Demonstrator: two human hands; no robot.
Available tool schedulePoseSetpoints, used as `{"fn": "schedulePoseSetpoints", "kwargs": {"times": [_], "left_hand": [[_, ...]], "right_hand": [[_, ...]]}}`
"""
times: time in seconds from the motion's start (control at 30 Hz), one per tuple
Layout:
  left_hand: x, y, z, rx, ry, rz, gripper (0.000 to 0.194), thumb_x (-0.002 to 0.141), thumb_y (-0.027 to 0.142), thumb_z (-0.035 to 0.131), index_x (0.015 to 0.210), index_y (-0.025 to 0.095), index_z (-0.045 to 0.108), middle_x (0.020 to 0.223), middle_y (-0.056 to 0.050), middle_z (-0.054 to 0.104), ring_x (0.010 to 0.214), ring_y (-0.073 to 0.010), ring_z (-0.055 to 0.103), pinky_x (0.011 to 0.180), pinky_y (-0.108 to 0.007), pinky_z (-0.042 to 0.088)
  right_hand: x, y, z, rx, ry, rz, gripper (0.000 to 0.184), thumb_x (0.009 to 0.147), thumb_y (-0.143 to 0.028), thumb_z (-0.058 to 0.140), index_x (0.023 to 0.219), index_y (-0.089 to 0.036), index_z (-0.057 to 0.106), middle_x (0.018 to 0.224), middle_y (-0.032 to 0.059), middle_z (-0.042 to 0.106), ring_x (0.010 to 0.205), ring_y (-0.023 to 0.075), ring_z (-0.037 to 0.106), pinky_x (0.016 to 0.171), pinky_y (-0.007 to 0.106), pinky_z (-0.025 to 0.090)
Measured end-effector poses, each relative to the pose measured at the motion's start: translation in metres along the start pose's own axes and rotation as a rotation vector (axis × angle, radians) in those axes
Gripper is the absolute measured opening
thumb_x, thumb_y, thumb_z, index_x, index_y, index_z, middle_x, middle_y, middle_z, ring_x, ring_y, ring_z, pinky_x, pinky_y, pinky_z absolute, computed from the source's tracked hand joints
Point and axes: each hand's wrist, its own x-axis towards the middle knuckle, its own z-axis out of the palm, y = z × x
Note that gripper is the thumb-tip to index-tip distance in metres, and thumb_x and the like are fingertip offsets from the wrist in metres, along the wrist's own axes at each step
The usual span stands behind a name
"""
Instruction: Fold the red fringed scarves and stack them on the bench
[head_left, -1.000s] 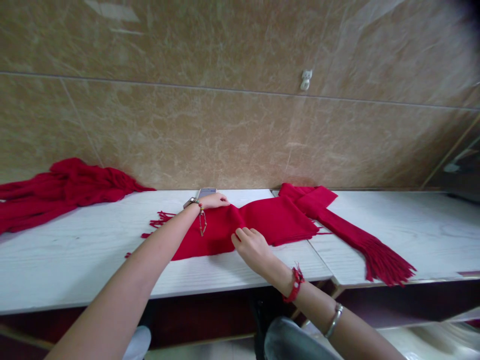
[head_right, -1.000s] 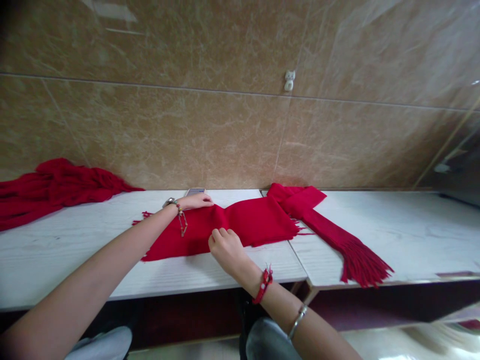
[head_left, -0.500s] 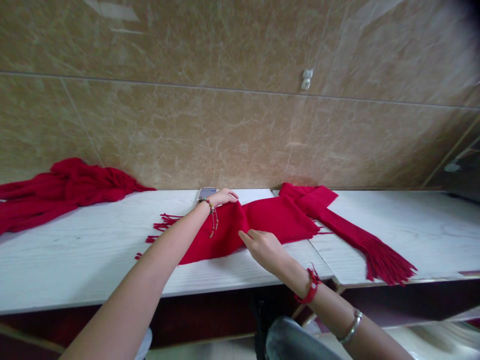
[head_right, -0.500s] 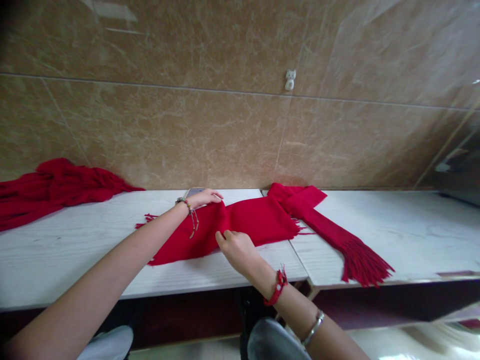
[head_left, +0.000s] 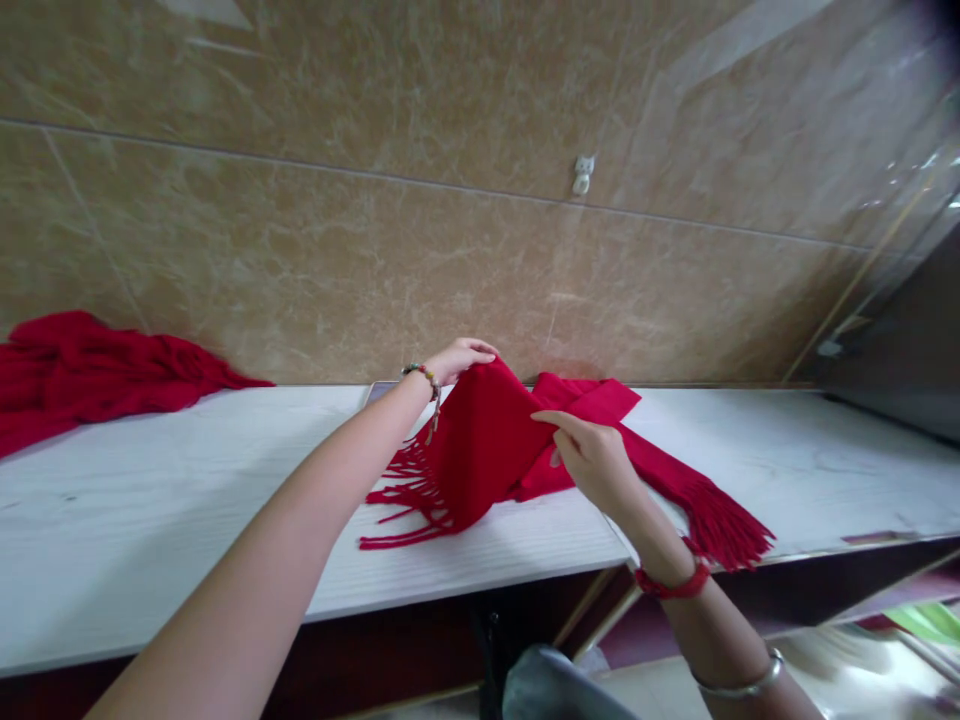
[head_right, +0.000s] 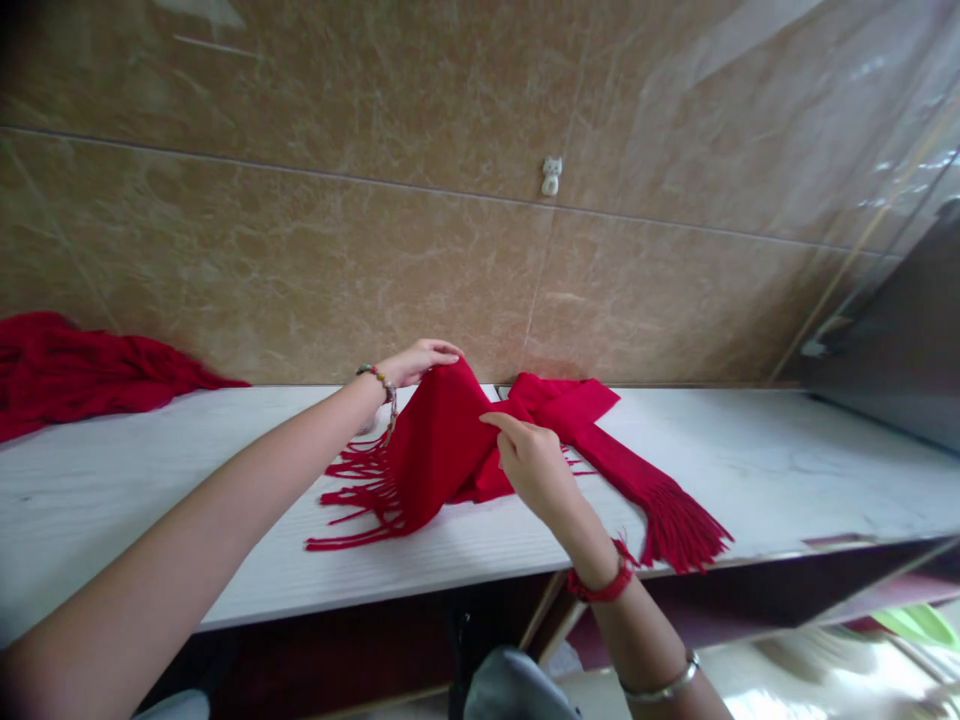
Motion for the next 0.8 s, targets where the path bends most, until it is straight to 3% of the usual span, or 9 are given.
{"fn": "schedulePoseSetpoints", "kwargs": {"times": [0.17, 0.27, 0.33, 0.4, 0.5, 0.67, 0.8], "left_hand": [[0.039, 0.011, 0.053, 0.193, -0.076, 0.055, 0.016, 0.073, 0.017, 0.064, 0.088, 0.013, 0.064, 0.080, -0.004, 0.066, 0.067, -0.0100, 0.058, 0.067, -0.022, 0.044], [0.055, -0.006, 0.079, 0.467, -0.218, 0.041, 0.027, 0.072, 0.022, 0.063, 0.098, 0.016, 0.063, 0.097, -0.006, 0.066, 0.083, -0.0138, 0.059, 0.070, -0.022, 0.043], [0.060, -0.022, 0.087, 0.588, -0.250, 0.018, 0.033, 0.064, 0.021, 0.068, 0.096, 0.015, 0.064, 0.100, -0.006, 0.065, 0.090, -0.0176, 0.058, 0.071, -0.022, 0.042], [0.062, -0.037, 0.084, 0.628, -0.249, -0.007, 0.034, 0.058, 0.021, 0.070, 0.091, 0.014, 0.066, 0.095, -0.006, 0.066, 0.089, -0.0201, 0.057, 0.070, -0.022, 0.042], [0.057, -0.050, 0.063, 0.663, -0.256, -0.044, 0.042, 0.059, 0.026, 0.069, 0.098, 0.013, 0.064, 0.088, -0.005, 0.067, 0.080, -0.0182, 0.058, 0.064, -0.021, 0.041], [0.043, -0.044, 0.025, 0.647, -0.338, -0.109, 0.050, 0.058, 0.027, 0.068, 0.105, 0.012, 0.062, 0.073, -0.002, 0.065, 0.064, -0.0129, 0.055, 0.056, -0.019, 0.039], [0.047, -0.030, 0.028, 0.599, -0.242, 0.053, 0.037, 0.066, 0.023, 0.063, 0.100, 0.010, 0.063, 0.079, -0.005, 0.066, 0.068, -0.0129, 0.055, 0.060, -0.021, 0.040]], "right_hand": [[-0.008, 0.052, -0.024, 0.090, -0.038, 0.229, 0.043, 0.077, -0.013, 0.032, 0.111, -0.014, 0.060, 0.046, -0.0042, 0.057, 0.045, 0.0113, 0.055, 0.049, 0.020, 0.044], [-0.020, 0.089, -0.025, 0.060, -0.137, 0.331, 0.048, 0.075, -0.011, 0.031, 0.116, -0.013, 0.056, 0.047, -0.0037, 0.057, 0.048, 0.0128, 0.058, 0.047, 0.020, 0.044], [-0.029, 0.107, -0.021, -0.027, -0.233, 0.330, 0.048, 0.074, -0.009, 0.034, 0.118, -0.014, 0.055, 0.058, -0.0007, 0.063, 0.053, 0.0135, 0.060, 0.050, 0.022, 0.046], [-0.036, 0.116, -0.015, -0.156, -0.286, 0.266, 0.050, 0.073, -0.007, 0.040, 0.120, -0.016, 0.055, 0.082, 0.0053, 0.068, 0.066, 0.0153, 0.062, 0.060, 0.024, 0.048], [-0.039, 0.117, -0.009, -0.300, -0.297, 0.150, 0.055, 0.074, -0.005, 0.044, 0.127, -0.020, 0.049, 0.110, 0.0116, 0.060, 0.088, 0.0193, 0.061, 0.075, 0.030, 0.048], [-0.034, 0.115, -0.002, -0.260, -0.276, -0.051, 0.043, 0.083, -0.008, 0.037, 0.120, -0.019, 0.056, 0.127, 0.0114, 0.050, 0.113, 0.0210, 0.050, 0.093, 0.036, 0.044], [-0.030, 0.118, -0.001, -0.222, -0.230, -0.070, 0.044, 0.083, -0.006, 0.034, 0.121, -0.014, 0.053, 0.126, 0.0104, 0.054, 0.114, 0.0188, 0.051, 0.097, 0.035, 0.042]]}}
